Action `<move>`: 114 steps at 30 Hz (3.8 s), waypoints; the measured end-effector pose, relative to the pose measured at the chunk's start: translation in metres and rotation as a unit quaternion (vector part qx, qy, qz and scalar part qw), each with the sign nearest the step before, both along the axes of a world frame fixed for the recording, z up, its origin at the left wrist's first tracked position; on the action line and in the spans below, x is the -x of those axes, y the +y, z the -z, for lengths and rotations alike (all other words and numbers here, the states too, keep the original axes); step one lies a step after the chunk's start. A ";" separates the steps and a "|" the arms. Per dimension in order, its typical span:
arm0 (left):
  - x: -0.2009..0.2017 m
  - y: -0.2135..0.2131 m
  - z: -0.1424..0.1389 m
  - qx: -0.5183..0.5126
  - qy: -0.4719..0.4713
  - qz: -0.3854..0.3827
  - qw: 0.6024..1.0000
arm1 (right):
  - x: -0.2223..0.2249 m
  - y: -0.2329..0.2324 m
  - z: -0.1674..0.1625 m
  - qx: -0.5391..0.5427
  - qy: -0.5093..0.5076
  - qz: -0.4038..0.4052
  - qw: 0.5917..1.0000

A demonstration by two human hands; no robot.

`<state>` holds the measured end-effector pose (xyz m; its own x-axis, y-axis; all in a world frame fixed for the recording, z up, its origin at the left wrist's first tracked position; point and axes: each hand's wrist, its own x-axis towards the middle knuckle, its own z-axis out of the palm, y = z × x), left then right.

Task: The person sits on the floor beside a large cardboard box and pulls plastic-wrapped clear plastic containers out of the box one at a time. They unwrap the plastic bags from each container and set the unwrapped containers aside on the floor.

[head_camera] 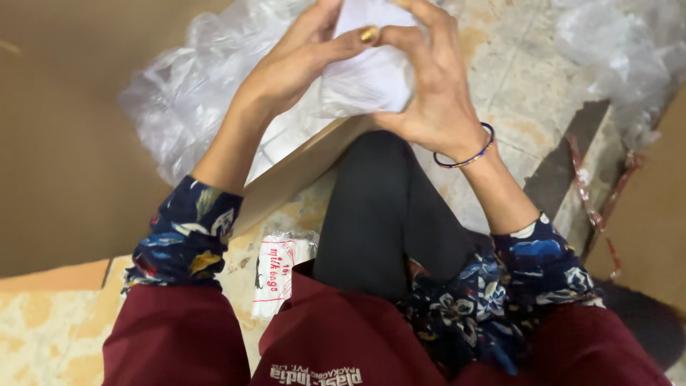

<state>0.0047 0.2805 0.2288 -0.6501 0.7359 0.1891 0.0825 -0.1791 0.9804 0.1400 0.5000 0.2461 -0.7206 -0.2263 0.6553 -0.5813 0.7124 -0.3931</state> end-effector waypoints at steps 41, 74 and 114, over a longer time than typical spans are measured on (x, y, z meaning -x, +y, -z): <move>0.027 0.060 0.073 0.385 0.321 -0.189 0.845 | -0.055 0.159 0.138 0.139 -0.252 0.182 0.940; 0.088 0.020 0.197 0.394 0.492 -0.196 0.751 | -0.010 0.436 0.215 -0.122 -0.279 0.537 0.787; 0.168 0.028 0.170 0.359 0.213 -0.393 0.819 | 0.033 -0.018 0.062 0.031 -0.092 0.082 0.992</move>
<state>-0.1631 0.3084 0.0589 -0.9642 0.1428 0.2233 0.2575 0.7040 0.6618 0.1071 0.4823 0.1838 -0.8527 -0.0598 0.5190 -0.3743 0.7629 -0.5271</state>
